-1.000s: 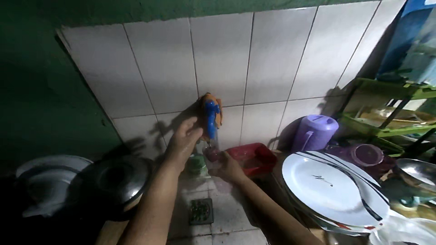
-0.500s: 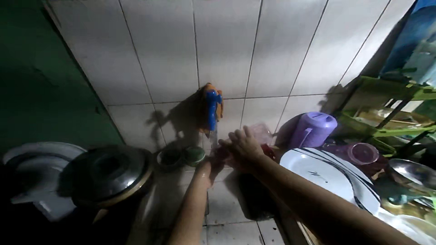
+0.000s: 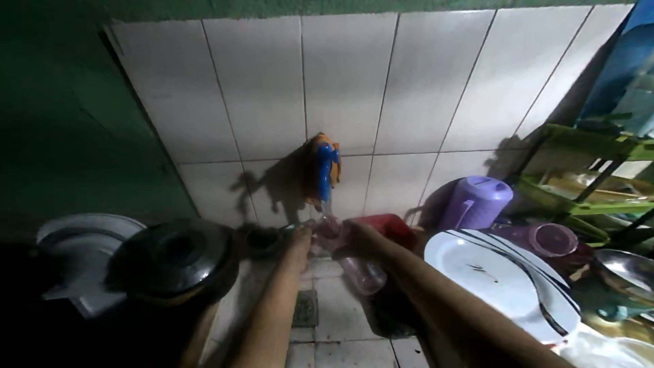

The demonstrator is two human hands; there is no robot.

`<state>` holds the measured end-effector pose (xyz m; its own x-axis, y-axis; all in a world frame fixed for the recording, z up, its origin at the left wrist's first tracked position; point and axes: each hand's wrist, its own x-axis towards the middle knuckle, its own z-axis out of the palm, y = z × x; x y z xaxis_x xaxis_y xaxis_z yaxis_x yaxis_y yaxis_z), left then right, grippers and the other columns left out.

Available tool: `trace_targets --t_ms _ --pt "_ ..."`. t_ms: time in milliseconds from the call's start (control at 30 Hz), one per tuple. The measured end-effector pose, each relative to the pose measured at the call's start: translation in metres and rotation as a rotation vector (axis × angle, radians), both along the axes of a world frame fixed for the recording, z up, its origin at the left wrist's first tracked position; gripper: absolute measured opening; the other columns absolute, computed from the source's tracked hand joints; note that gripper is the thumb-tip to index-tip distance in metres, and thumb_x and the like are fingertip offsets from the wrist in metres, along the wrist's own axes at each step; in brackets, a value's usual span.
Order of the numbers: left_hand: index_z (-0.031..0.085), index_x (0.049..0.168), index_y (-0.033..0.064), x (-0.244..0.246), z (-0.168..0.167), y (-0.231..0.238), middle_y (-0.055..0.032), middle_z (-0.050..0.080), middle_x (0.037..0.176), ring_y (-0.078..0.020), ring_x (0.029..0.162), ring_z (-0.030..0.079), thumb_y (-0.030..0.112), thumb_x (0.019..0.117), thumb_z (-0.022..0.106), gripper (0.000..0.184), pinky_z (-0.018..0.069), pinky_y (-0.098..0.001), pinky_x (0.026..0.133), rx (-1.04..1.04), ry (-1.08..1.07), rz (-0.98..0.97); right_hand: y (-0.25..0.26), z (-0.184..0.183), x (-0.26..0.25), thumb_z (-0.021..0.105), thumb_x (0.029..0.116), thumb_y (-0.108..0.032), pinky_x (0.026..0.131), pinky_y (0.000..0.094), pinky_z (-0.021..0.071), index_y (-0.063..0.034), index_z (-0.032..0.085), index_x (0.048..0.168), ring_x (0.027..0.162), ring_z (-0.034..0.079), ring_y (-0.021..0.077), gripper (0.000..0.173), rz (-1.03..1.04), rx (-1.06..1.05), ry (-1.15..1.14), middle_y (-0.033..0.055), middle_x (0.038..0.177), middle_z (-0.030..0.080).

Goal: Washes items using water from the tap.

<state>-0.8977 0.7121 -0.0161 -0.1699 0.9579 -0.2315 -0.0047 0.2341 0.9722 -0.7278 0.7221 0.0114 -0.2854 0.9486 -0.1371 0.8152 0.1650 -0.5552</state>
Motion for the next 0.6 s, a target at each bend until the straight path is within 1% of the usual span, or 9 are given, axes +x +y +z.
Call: trace_targets --t_ms 33,67,167,267,333,433,500,533,600 --pt "0.047 0.15 0.0096 -0.005 0.014 0.0 -0.0203 0.048 0.149 -0.0384 0.132 0.05 0.028 0.1114 0.042 0.042 0.0428 -0.061 0.102 0.013 0.03 -0.027 0.001 -0.01 -0.005 0.091 0.076 -0.034 0.094 0.063 0.0519 -0.0062 0.048 0.145 0.11 0.066 0.0413 0.086 -0.034 -0.024 0.086 0.0238 0.119 0.067" --pt "0.046 0.15 0.0095 -0.009 0.028 -0.001 -0.0201 0.045 0.152 -0.0397 0.135 0.048 0.027 0.1111 0.043 0.043 0.0431 -0.0618 0.103 0.025 0.063 -0.05 0.001 -0.017 -0.01 0.091 0.0767 -0.032 0.094 0.0619 0.0519 -0.0052 0.047 0.145 0.109 0.066 0.0409 0.086 -0.062 -0.032 0.162 0.0242 0.119 0.067" --pt "0.052 0.144 0.0063 -0.014 0.055 -0.002 -0.019 0.055 0.143 -0.0343 0.127 0.056 0.023 0.1105 0.045 0.038 0.048 -0.0527 0.101 0.067 0.112 -0.064 0.002 -0.033 -0.024 0.09 0.0786 -0.022 0.089 0.0518 0.054 -0.0024 0.047 0.143 0.1 0.066 0.0322 0.08 -0.103 -0.086 0.499 0.0213 0.112 0.066" --pt "0.049 0.146 0.0035 -0.018 0.046 -0.003 -0.0207 0.055 0.142 -0.0325 0.123 0.059 0.016 0.1104 0.044 0.038 0.0497 -0.048 0.1 0.093 0.037 -0.018 0.0 -0.037 -0.03 0.09 0.0786 -0.021 0.093 0.0563 0.0528 -0.0028 0.046 0.145 0.106 0.066 0.0358 0.082 -0.126 -0.071 0.539 0.023 0.117 0.066" --pt "0.047 0.146 0.0024 -0.019 0.033 -0.007 -0.0213 0.055 0.138 -0.0303 0.116 0.06 0.01 0.1096 0.04 0.038 0.0506 -0.0449 0.096 0.075 -0.041 0.037 -0.001 -0.036 -0.031 0.09 0.0789 -0.021 0.095 0.0559 0.0517 -0.0043 0.044 0.148 0.109 0.064 0.0361 0.084 -0.11 -0.028 0.541 0.0231 0.121 0.064" --pt "0.041 0.145 0.0006 -0.017 0.007 -0.008 -0.0214 0.056 0.133 -0.0272 0.108 0.063 0.004 0.1075 0.04 0.038 0.0535 -0.0403 0.092 0.011 -0.175 0.052 0.004 -0.03 -0.024 0.089 0.077 -0.028 0.097 0.0665 0.0472 -0.0193 0.044 0.154 0.124 0.056 0.046 0.09 -0.146 0.193 0.179 0.0248 0.136 0.058" --pt "0.043 0.14 -0.0023 -0.009 -0.006 -0.011 -0.0214 0.055 0.129 -0.0265 0.108 0.06 0.002 0.1074 0.04 0.033 0.0516 -0.0405 0.093 -0.006 -0.259 0.058 0.003 -0.02 -0.016 0.087 0.0764 -0.024 0.099 0.0675 0.0423 -0.0257 0.049 0.152 0.124 0.055 0.0469 0.085 -0.106 0.37 -0.063 0.0237 0.135 0.059" --pt "0.044 0.139 -0.0033 -0.005 -0.014 -0.01 -0.0216 0.056 0.128 -0.0266 0.108 0.061 0.003 0.108 0.039 0.032 0.0522 -0.0411 0.094 -0.006 -0.298 0.049 0.002 -0.014 -0.011 0.085 0.079 -0.02 0.102 0.0692 0.0381 -0.0275 0.052 0.151 0.125 0.054 0.0464 0.079 -0.044 0.445 -0.164 0.023 0.135 0.059" --pt "0.051 0.135 -0.0024 0.005 -0.027 -0.007 -0.0176 0.063 0.115 -0.0224 0.096 0.065 0.006 0.1077 0.043 0.029 0.0562 -0.0373 0.086 -0.012 -0.352 0.037 -0.002 0.001 -0.004 0.071 0.0927 -0.011 0.113 0.0759 0.0237 -0.0301 0.053 0.15 0.132 0.051 0.0456 0.063 0.11 0.529 -0.365 0.0208 0.138 0.059"
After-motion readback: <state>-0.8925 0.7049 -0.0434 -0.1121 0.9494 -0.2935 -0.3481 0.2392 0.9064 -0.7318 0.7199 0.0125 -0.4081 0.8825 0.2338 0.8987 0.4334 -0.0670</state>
